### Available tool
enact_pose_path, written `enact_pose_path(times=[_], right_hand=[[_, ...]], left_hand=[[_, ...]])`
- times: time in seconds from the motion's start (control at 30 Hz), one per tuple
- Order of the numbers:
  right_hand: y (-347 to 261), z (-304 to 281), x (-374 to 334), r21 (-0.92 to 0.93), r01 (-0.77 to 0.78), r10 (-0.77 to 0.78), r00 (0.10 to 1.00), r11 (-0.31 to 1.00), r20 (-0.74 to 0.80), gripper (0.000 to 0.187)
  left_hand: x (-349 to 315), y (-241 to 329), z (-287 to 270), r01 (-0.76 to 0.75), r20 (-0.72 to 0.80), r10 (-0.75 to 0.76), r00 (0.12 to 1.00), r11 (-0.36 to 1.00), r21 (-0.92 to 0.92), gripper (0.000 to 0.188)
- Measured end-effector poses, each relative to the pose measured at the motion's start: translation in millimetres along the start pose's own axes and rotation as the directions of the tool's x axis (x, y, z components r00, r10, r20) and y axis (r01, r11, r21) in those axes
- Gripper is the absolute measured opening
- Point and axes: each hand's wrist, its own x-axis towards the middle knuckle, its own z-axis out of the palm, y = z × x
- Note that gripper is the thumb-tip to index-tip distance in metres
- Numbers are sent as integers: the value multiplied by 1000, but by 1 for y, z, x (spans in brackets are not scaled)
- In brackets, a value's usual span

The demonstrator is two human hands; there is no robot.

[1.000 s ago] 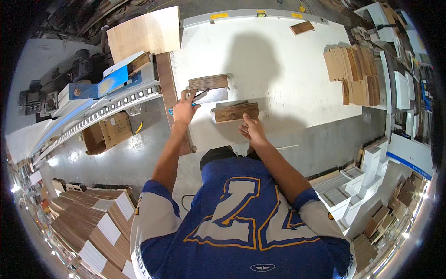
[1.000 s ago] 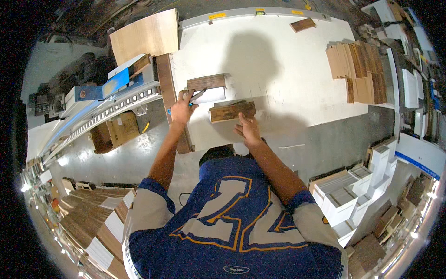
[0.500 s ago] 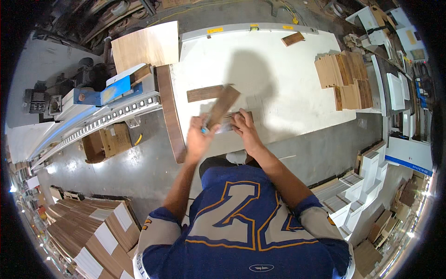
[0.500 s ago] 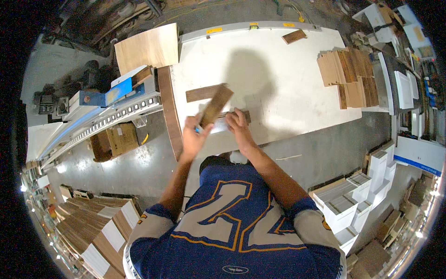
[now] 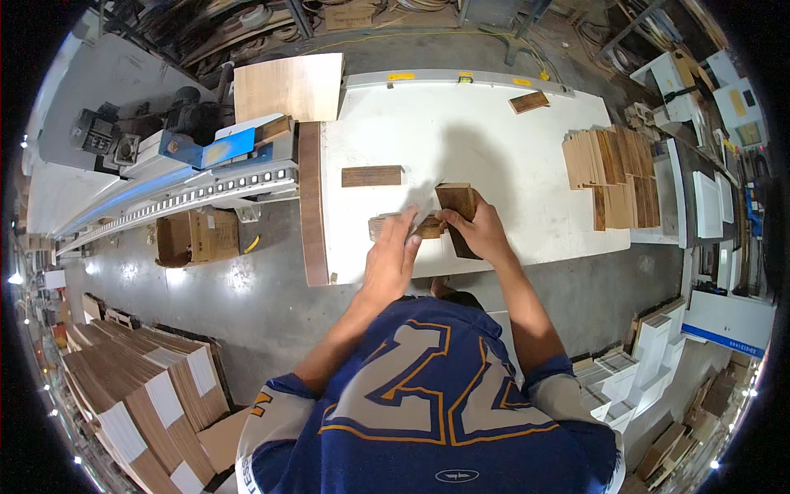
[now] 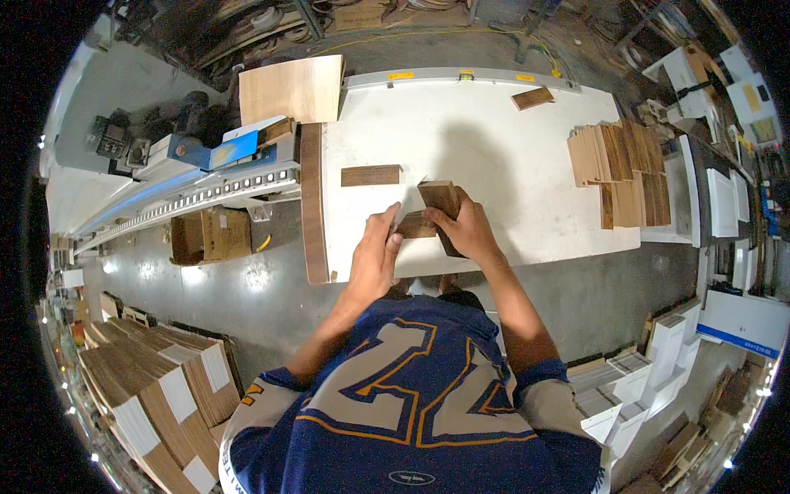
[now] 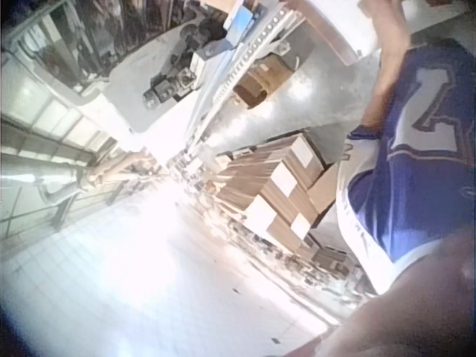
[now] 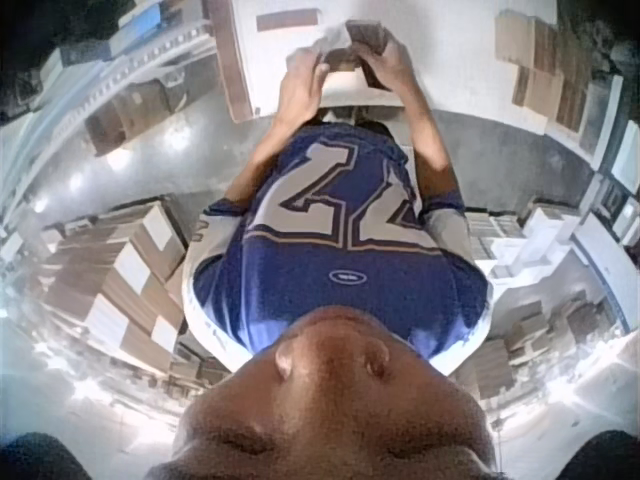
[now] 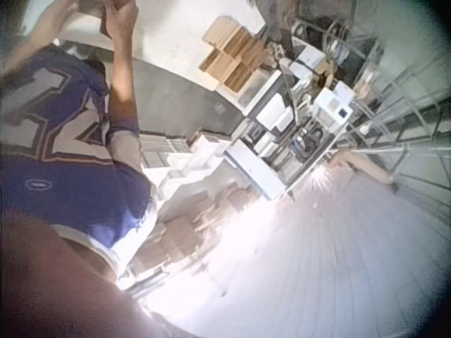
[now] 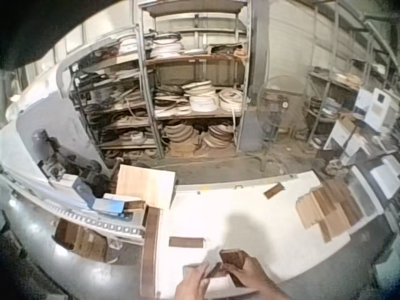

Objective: The person picks up individual small wooden blocks from a workstation, places them together to form stacks, and then moves the completed stacks onto a larger pile of wooden pieces.

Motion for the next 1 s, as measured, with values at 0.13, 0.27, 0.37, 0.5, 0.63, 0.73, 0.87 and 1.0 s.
enact_pose_path(times=[0.13, 0.27, 0.37, 0.5, 0.63, 0.73, 0.87, 1.0], right_hand=[[-9, -13, -10, -228, 104, -111, 994, 968, -15, 55], [-21, -21, -22, -317, 209, -242, 968, 925, -66, 49], [-23, -30, -28, -354, 208, -226, 974, 912, -9, 53], [-17, -40, -26, -358, 335, -361, 932, 872, -7, 48], [-10, -49, -20, -418, 485, -511, 858, 768, 57, 44], [-5, -54, -17, -395, 534, -545, 833, 748, 94, 44], [5, -59, -19, -317, 501, -488, 864, 805, 126, 46], [22, -66, -14, -221, 518, -486, 854, 826, 185, 47]], left_hand=[[-5, 16, 5, -17, 44, 16, 999, 999, 37, 52], [-5, 29, 8, 14, 34, -14, 999, 1000, 25, 48], [-6, 38, 9, 23, 22, -23, 1000, 1000, -13, 48], [-10, 39, 15, -1, 14, 2, 1000, 994, -113, 48], [-12, 53, 16, 67, 24, -64, 998, 989, -134, 47], [-16, 58, 23, 162, 23, -160, 987, 976, -144, 43], [-20, 67, 35, 230, 9, -231, 973, 967, -112, 43], [-23, 73, 53, 323, -7, -323, 946, 946, -37, 41]])
